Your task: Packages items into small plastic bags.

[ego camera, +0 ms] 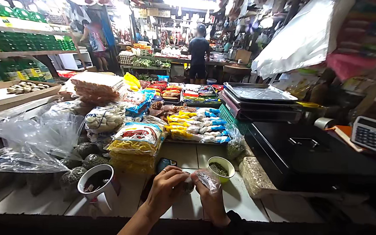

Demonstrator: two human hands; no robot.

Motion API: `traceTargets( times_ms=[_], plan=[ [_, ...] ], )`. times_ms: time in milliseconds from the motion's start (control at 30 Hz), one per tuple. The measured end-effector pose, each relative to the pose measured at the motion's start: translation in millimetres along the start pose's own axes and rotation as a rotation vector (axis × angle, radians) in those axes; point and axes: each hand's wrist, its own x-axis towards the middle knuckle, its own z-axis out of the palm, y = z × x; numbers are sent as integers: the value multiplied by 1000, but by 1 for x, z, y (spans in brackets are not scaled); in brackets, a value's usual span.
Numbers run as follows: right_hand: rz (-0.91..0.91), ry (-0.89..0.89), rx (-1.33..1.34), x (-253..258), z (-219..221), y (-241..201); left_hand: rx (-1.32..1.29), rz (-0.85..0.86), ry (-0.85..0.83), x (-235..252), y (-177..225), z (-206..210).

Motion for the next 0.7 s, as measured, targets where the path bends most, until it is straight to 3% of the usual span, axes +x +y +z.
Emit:
traceTargets(
  times_ms=[200, 333, 467, 567, 700],
  plan=[
    [170, 50, 125, 24, 12, -10, -67, -41, 141, -13, 6, 17],
    [-92, 112, -22, 13, 22, 2, -51, -76, 207, -16, 6, 20],
    [-297, 8, -107, 4, 16, 15, -57, -182, 224, -17, 3, 14],
    [-221, -52, -153, 5, 12, 6, -86, -236, 211, -15, 3, 7],
    [123, -151, 187, 12, 8, -9, -136, -267, 233, -19, 5, 9]
  ],
)
